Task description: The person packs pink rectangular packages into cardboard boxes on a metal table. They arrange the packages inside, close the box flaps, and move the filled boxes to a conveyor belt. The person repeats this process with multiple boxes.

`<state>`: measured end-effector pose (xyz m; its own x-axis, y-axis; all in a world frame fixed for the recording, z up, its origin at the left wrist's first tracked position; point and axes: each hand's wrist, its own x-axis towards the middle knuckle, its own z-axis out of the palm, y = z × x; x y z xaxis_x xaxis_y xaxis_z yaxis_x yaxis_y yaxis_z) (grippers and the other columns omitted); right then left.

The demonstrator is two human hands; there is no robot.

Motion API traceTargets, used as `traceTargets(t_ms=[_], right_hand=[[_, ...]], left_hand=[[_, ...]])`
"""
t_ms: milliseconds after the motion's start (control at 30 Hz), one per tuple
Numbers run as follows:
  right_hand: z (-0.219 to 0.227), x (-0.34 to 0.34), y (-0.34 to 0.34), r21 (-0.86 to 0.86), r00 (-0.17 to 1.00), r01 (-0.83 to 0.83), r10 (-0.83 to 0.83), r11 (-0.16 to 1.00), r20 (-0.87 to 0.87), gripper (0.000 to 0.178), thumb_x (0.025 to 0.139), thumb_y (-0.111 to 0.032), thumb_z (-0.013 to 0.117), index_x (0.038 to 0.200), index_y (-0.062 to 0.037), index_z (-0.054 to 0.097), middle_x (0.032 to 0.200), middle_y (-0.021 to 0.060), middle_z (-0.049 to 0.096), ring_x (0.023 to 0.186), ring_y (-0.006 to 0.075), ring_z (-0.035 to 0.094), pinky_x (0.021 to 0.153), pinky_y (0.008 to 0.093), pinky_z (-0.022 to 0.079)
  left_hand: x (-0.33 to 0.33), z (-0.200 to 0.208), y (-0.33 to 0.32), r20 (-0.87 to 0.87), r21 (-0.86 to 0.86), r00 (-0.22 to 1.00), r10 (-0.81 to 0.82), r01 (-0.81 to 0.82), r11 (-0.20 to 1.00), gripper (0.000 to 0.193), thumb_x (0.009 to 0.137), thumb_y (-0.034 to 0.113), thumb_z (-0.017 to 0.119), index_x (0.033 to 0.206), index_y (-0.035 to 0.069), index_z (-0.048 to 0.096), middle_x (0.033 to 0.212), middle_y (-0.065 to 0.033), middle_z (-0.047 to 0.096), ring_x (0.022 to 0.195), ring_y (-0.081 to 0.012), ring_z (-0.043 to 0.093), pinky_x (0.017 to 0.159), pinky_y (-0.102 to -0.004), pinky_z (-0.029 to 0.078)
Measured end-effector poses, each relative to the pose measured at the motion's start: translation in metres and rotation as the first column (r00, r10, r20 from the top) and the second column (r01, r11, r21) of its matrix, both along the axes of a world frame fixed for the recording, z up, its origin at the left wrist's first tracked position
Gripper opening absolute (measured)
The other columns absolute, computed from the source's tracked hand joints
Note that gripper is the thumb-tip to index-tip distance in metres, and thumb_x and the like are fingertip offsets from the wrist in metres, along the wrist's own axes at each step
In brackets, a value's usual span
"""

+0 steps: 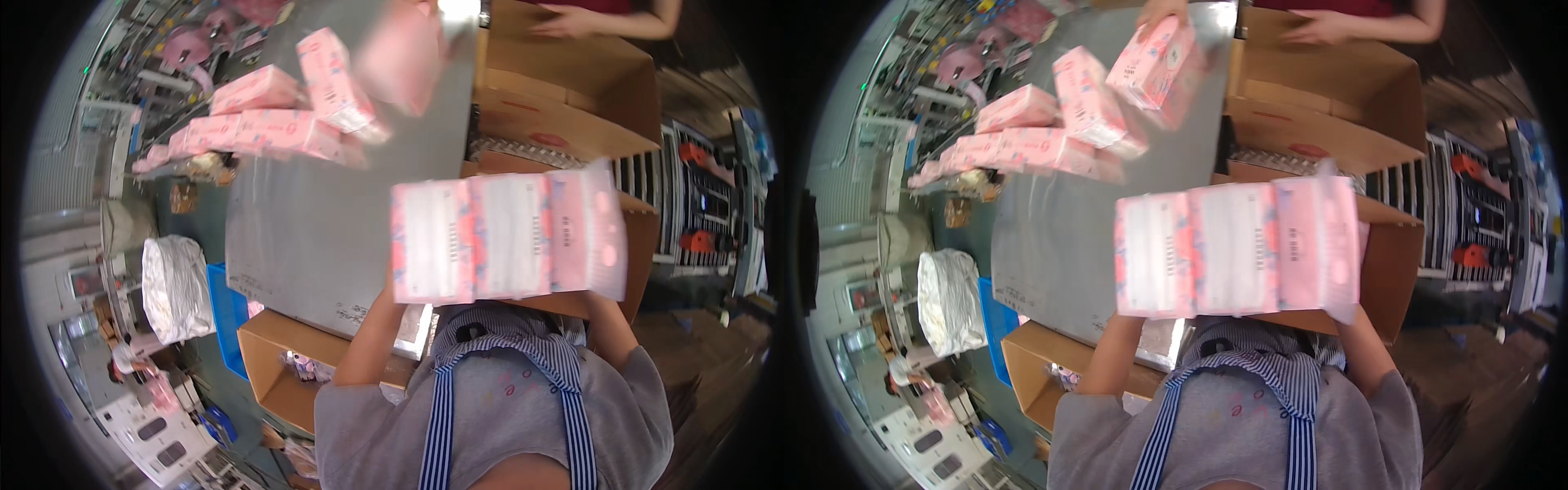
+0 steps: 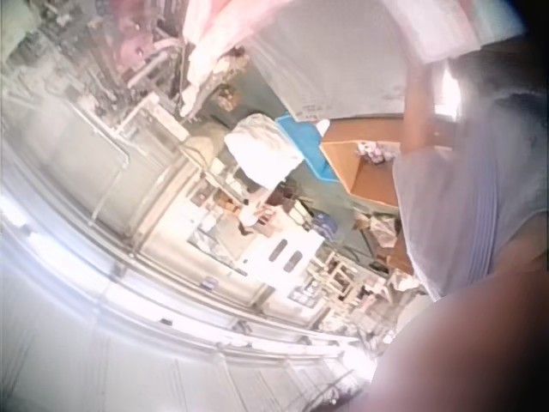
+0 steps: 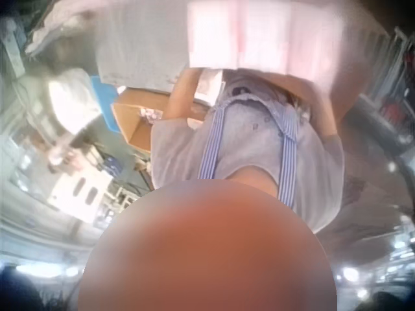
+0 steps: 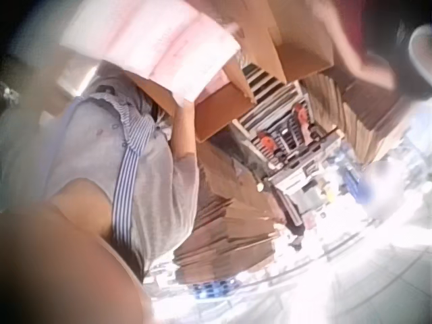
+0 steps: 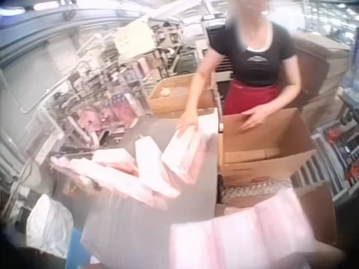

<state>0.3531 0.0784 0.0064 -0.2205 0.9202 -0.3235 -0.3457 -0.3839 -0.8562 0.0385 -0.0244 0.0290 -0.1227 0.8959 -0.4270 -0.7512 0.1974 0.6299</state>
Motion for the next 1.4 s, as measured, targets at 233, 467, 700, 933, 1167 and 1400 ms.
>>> traceTargets(t_ms=[233,467,700,933,1167,1400], right_hand=[[-0.089,0.090,-0.036,-0.344,0.995,0.096,-0.093,0.934,0.025,0.049,0.096,-0.041,0.044,0.131,-0.0061,0.043,0.123,0.0086,0.053,0.104,0.0228,0.057,0.088,0.0359,0.050],[-0.110,0.076,-0.006,-0.267,0.960,-0.151,0.206,0.952,0.189,0.069,0.090,-0.060,0.045,0.135,-0.0079,0.040,0.126,0.0112,0.050,0.116,0.0229,0.048,0.094,0.0406,0.044],[-0.118,0.064,0.004,-0.577,0.880,-0.118,0.354,0.808,0.317,0.067,0.087,-0.054,0.055,0.127,-0.0008,0.047,0.113,0.0115,0.057,0.097,0.0232,0.058,0.081,0.0379,0.050],[-0.139,0.048,-0.020,-0.677,0.763,-0.309,0.599,0.668,0.242,0.049,0.089,-0.039,0.058,0.120,-0.0011,0.054,0.110,0.0093,0.060,0.098,0.0209,0.059,0.075,0.0423,0.054],[-0.155,0.061,-0.024,-0.517,0.832,-0.065,0.332,0.853,0.445,0.047,0.093,-0.037,0.053,0.119,0.0025,0.051,0.100,0.0103,0.060,0.087,0.0199,0.060,0.073,0.0325,0.052],[-0.161,0.052,0.004,0.097,0.254,-0.151,-0.056,0.984,0.966,0.039,0.089,-0.019,0.054,0.121,0.0022,0.050,0.109,0.0198,0.058,0.103,0.0301,0.056,0.091,0.0369,0.043]], left_hand=[[0.049,-0.114,0.045,0.113,-0.155,0.869,-0.481,0.494,0.856,0.042,0.098,0.025,0.043,0.133,0.002,0.042,0.134,-0.0126,0.047,0.117,-0.0238,0.051,0.094,-0.0361,0.045],[0.100,-0.062,0.055,-0.973,-0.230,-0.037,-0.228,0.065,0.971,0.039,0.078,0.023,0.070,0.105,0.000,0.055,0.107,-0.0167,0.055,0.102,-0.0311,0.053,0.087,-0.0413,0.044],[0.124,-0.111,0.099,-0.915,-0.347,-0.310,-0.257,0.284,0.894,0.035,0.074,0.018,0.069,0.103,0.003,0.057,0.106,-0.0162,0.054,0.101,-0.0342,0.052,0.086,-0.0422,0.044],[0.049,-0.035,0.094,-0.849,0.152,-0.477,0.229,0.194,0.969,0.020,0.077,0.010,0.063,0.096,0.005,0.060,0.096,-0.0133,0.055,0.094,-0.0320,0.052,0.084,-0.0419,0.043],[-0.120,-0.031,0.040,-0.921,0.334,-0.367,0.133,-0.562,0.757,0.024,0.080,0.009,0.062,0.101,0.000,0.054,0.100,-0.0150,0.051,0.090,-0.0313,0.049,0.079,-0.0422,0.040],[-0.216,-0.027,0.069,-0.777,0.225,-0.611,-0.153,-0.496,0.839,0.045,0.086,0.035,0.057,0.122,0.008,0.054,0.126,-0.0169,0.049,0.115,-0.0352,0.046,0.093,-0.0473,0.037]])
